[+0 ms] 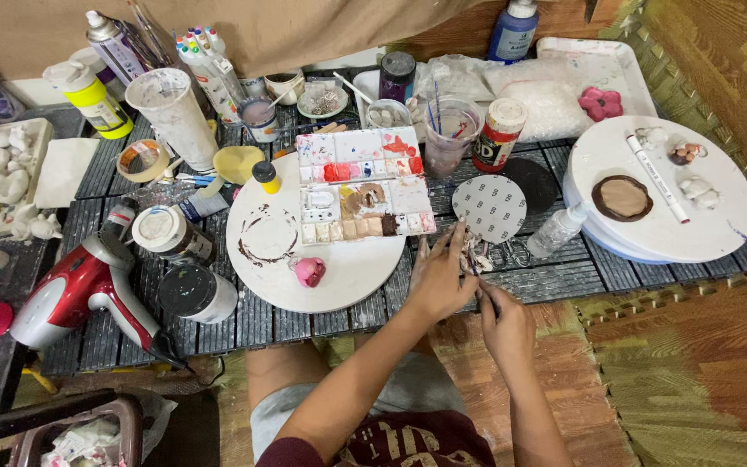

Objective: The person paints a small brown object with a brush, then uses a hair dryer to dry it. They then pick up a pink object and paint it with red paint from a palette.

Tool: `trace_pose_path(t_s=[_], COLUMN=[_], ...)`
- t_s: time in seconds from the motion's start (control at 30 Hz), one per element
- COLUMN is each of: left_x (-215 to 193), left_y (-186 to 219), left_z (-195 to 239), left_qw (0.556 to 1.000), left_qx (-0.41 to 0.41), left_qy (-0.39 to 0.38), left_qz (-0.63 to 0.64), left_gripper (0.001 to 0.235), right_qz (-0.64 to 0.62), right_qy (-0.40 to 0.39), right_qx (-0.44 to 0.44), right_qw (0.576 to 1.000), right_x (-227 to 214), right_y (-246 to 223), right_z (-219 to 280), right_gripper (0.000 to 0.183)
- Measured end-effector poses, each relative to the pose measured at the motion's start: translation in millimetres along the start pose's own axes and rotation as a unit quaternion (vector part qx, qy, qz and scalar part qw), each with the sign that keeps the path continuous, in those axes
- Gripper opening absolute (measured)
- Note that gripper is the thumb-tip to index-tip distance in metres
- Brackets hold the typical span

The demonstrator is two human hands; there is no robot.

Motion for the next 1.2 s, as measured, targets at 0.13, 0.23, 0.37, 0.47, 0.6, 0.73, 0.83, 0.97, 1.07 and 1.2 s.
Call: trace_pose_path(t_s=[0.13, 0.23, 0.37, 0.47, 0.6, 0.73, 0.83, 0.97, 1.07, 1.2], left_x=[-6, -4, -7, -11, -23, -40, -43, -46, -44, -41], left_y=[6, 7, 6, 6, -1, -11, -17, -25, -30, -37], left_z=[3, 3, 3, 3, 3, 22, 44, 68, 75, 77], left_qw=[0.999, 0.999, 0.998, 0.999, 0.995, 0.984, 0.972, 0.950, 0.943, 0.937], left_qx=[0.026, 0.025, 0.035, 0.025, -0.019, -0.013, 0.016, 0.054, 0.059, 0.061], left_qy=[0.036, 0.023, 0.050, 0.037, 0.007, 0.068, 0.105, 0.159, 0.156, 0.150], left_qz=[-0.012, -0.009, -0.011, -0.002, 0.099, 0.163, 0.212, 0.263, 0.289, 0.311], left_gripper=[0.102, 0.101, 0.100, 0.100, 0.099, 0.092, 0.084, 0.073, 0.067, 0.064], right_qz=[0.008, 0.016, 0.025, 0.043, -0.010, -0.123, -0.154, -0.159, -0.107, -0.087], right_qy=[0.005, -0.008, -0.043, -0.058, -0.003, 0.080, 0.100, 0.077, 0.062, 0.068], right_qx=[-0.017, -0.023, 0.012, 0.059, 0.132, 0.110, 0.146, 0.228, 0.136, 0.090], right_qw=[1.000, 1.000, 0.999, 0.996, 0.991, 0.983, 0.972, 0.957, 0.983, 0.990], right_x=[-1, -6, -15, -26, -45, -63, -61, -38, -22, -25], right_y=[4, 5, 4, 8, 19, 30, 45, 71, 77, 83], right_z=[8, 11, 12, 17, 24, 30, 32, 20, 11, 12], right_gripper=[0.025, 0.025, 0.025, 0.027, 0.026, 0.026, 0.028, 0.031, 0.030, 0.034])
Point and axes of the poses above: each hand's wrist, its own z-axis away from the middle knuckle, its own x-axis out of the palm, y = z × x, the point moved 4 cm from there along -z, towards the middle knuckle, and after that the axes turned 11 degrees about -z, right-handed, at the moved point
